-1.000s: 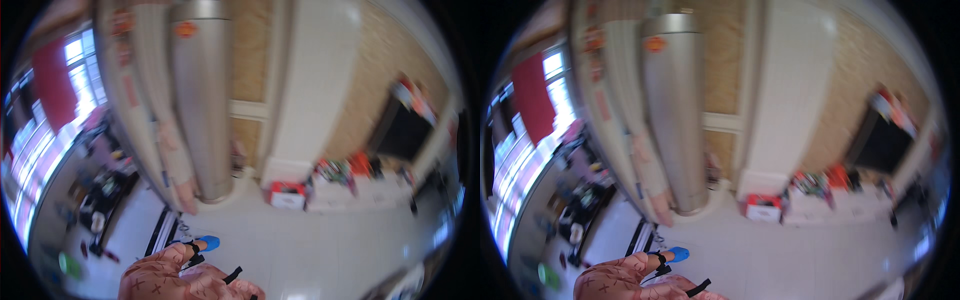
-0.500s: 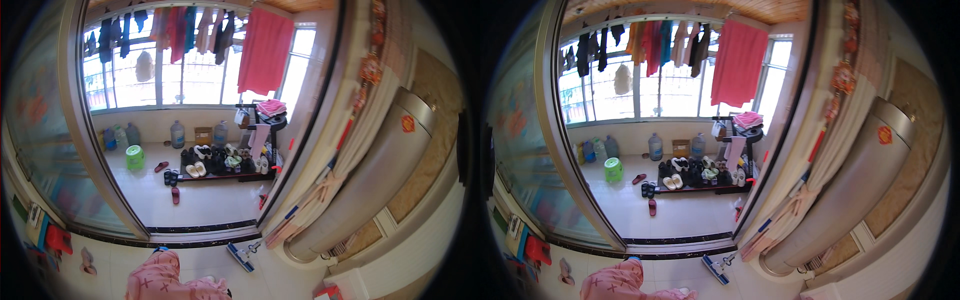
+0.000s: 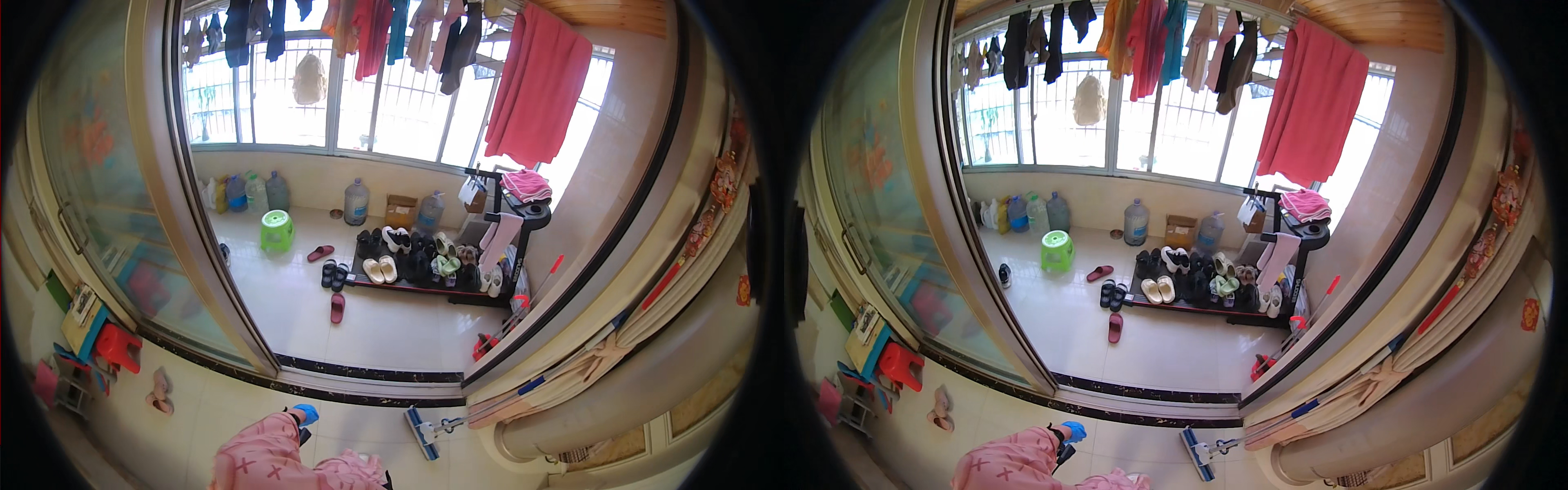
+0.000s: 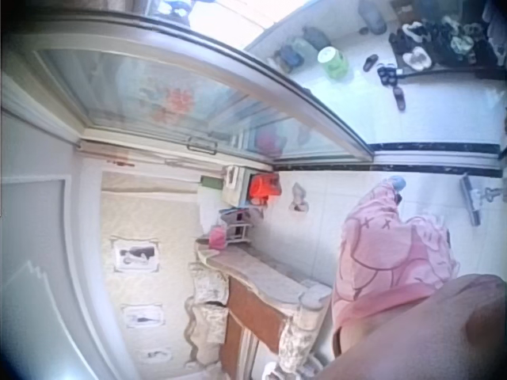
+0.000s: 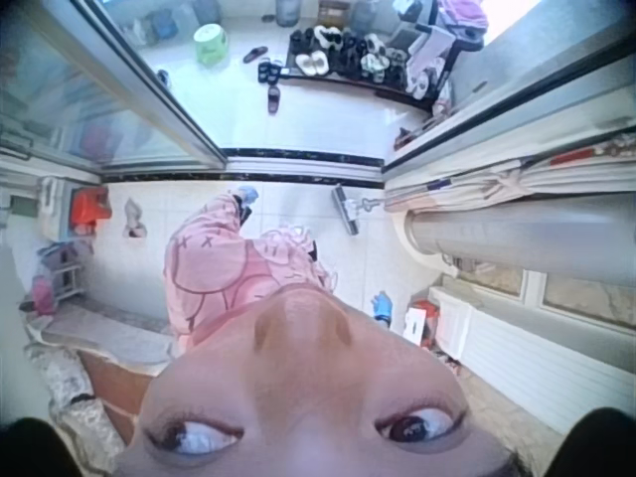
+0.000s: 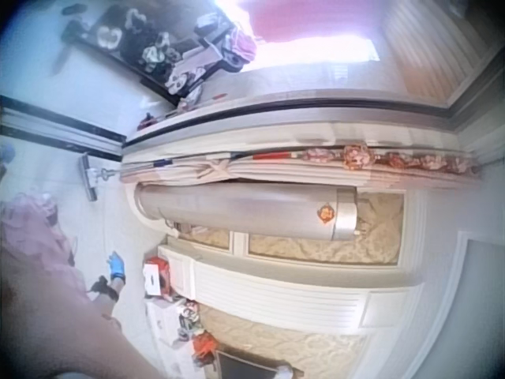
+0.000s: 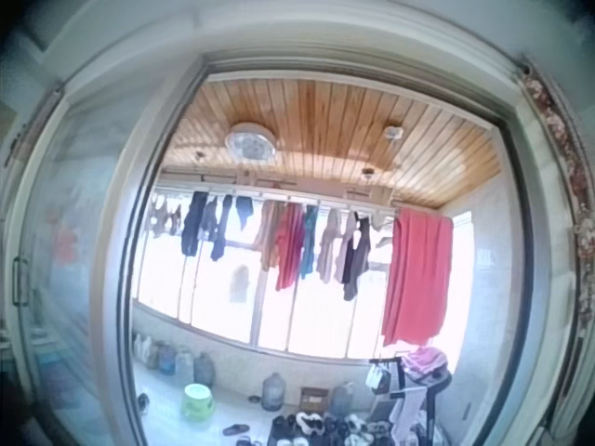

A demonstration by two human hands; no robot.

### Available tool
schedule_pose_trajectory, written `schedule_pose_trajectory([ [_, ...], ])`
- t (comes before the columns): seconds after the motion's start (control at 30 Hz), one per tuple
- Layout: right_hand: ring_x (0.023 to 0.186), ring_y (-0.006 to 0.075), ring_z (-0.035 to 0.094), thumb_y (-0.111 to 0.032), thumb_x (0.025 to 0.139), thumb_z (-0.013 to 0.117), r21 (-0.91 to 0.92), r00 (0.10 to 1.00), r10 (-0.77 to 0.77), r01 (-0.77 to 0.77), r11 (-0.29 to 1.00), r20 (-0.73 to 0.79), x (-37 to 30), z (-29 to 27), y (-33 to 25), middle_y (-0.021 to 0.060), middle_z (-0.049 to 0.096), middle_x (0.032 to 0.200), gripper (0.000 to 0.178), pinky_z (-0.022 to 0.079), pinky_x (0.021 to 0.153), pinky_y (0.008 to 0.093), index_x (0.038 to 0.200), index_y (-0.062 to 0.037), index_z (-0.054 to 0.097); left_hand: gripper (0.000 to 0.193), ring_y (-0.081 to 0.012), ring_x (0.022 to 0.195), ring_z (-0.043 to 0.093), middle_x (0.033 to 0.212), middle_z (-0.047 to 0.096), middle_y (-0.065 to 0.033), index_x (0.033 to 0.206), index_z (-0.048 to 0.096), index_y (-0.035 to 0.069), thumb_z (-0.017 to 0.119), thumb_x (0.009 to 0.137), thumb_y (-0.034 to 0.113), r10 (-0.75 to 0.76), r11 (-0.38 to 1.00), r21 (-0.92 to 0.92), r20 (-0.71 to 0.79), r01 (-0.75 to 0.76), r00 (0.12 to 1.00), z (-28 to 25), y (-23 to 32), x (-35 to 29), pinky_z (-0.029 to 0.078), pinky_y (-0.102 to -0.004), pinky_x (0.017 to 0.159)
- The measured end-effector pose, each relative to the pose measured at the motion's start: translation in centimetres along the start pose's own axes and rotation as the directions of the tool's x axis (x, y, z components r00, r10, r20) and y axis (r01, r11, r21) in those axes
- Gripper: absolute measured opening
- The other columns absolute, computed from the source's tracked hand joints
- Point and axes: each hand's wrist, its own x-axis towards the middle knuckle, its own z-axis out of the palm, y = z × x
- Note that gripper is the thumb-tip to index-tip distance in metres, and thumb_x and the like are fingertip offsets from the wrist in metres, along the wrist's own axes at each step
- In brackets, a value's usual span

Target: Cleaning a pair of shoes using a brush and water in a basin.

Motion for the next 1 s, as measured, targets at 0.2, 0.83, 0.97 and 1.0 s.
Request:
schedule_pose_trajectory([
  [0.2,0.086,0.0283,0.052,-0.011,0.087,0.039,0.010,0.973,-0.203,0.205,0.979,-0.107,-0.9,1.4,-0.9,0.0112,0.056,0.082,0.024,0.044,0.076,0.0443,0.105,-0.0050,0.053,0.030,-0.0340,0.092,0.057,0.098,0.060,-0.0180,0.091,0.063,0.005,0.042,0.077,0.020,-0.114,0.983,-0.132,0.082,0.124,0.990,-3.1,3.2,0.0,0.045,-0.0394,0.077],
  [0.83,0.076,0.0232,0.059,-0.029,0.086,0.050,0.000,0.994,-0.102,0.102,0.995,-0.029,4.4,5.8,-12.6,0.0133,0.059,0.096,0.040,0.049,0.062,0.0328,0.114,-0.0014,0.049,0.026,-0.0340,0.082,0.060,0.093,0.060,-0.0199,0.083,0.065,0.006,0.045,0.075,0.021,-0.183,0.983,0.014,-0.090,0.185,0.979,-0.6,-6.1,-1.6,0.048,-0.0406,0.069],
  [0.97,0.083,0.0231,0.058,-0.028,0.086,0.051,-0.120,0.989,-0.144,0.146,0.982,0.021,9.7,9.3,-18.9,0.0134,0.058,0.099,0.041,0.049,0.068,0.0324,0.116,-0.0010,0.048,0.029,-0.0348,0.084,0.059,0.093,0.061,-0.0169,0.086,0.064,0.006,0.041,0.078,0.021,-0.183,0.977,-0.135,-0.111,0.168,0.977,-6.7,1.6,-6.0,0.047,-0.0397,0.072],
  [1.0,0.086,0.0233,0.058,-0.028,0.086,0.050,-0.180,0.988,-0.139,0.150,0.972,0.071,11.2,10.6,-20.4,0.0136,0.058,0.100,0.041,0.049,0.071,0.0331,0.116,-0.0004,0.048,0.028,-0.0345,0.084,0.059,0.093,0.061,-0.0167,0.086,0.063,0.006,0.042,0.078,0.021,-0.097,0.988,-0.128,-0.128,0.081,0.987,-6.4,0.9,-6.7,0.047,-0.0398,0.072],
])
